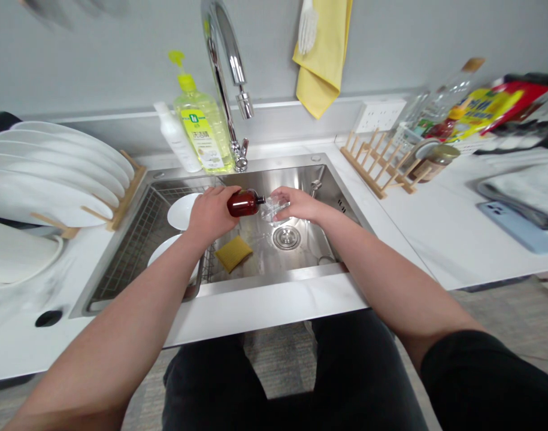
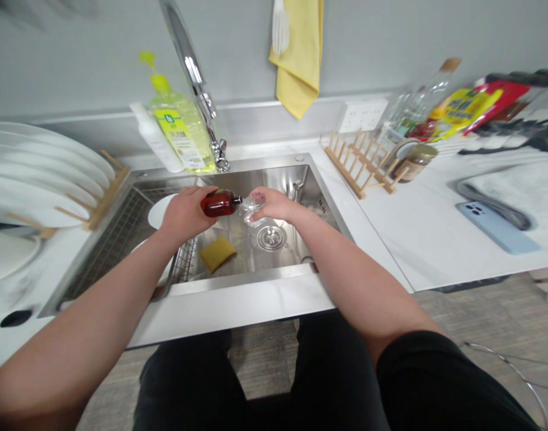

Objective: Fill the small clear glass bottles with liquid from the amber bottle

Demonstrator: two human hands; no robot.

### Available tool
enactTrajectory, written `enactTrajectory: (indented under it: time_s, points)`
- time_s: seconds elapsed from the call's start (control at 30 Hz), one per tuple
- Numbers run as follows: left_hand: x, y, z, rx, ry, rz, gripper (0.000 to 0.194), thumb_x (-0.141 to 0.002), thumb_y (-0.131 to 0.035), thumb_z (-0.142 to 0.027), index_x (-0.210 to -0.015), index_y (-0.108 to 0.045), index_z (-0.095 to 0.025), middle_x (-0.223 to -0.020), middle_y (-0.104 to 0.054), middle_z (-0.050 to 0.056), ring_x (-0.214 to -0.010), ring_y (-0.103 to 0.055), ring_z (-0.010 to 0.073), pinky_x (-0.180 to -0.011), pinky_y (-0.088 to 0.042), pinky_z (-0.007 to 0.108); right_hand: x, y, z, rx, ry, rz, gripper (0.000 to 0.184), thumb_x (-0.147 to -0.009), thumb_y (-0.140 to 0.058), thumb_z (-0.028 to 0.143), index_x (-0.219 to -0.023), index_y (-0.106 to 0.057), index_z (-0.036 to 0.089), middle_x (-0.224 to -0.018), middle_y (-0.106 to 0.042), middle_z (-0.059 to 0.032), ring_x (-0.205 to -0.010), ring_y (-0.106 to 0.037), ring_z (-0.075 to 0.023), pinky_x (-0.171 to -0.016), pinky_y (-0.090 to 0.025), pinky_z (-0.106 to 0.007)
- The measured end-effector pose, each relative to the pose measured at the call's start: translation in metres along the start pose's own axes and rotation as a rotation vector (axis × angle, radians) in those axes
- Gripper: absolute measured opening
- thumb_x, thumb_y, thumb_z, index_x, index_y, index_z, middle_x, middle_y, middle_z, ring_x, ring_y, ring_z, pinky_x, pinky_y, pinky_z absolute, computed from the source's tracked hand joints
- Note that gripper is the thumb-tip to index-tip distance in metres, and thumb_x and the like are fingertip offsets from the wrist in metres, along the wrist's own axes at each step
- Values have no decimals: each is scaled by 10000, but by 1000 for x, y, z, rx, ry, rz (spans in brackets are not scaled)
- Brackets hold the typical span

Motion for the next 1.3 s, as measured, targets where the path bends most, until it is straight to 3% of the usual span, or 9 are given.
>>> enactTrajectory:
  time_s: [1.3]
  points:
    - [0,0,2,-17,-13,-6,689,-878,-762,-324,-1560,-686,-269,-1411,-795,135,-1276,-707,417,-1125,-547,560,1,-2,4,-47,7,12,624,-568,-1017,153,-1126,-752,238,-1116,-808,-24,-1139,-769,-298,-1119,-587,-479]
Point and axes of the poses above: each hand's wrist, its own x-axis away from the middle knuckle, its own y-axis out of the back of the hand, z = x × y, the point moved 3 cm from there along -x, towards the middle knuckle
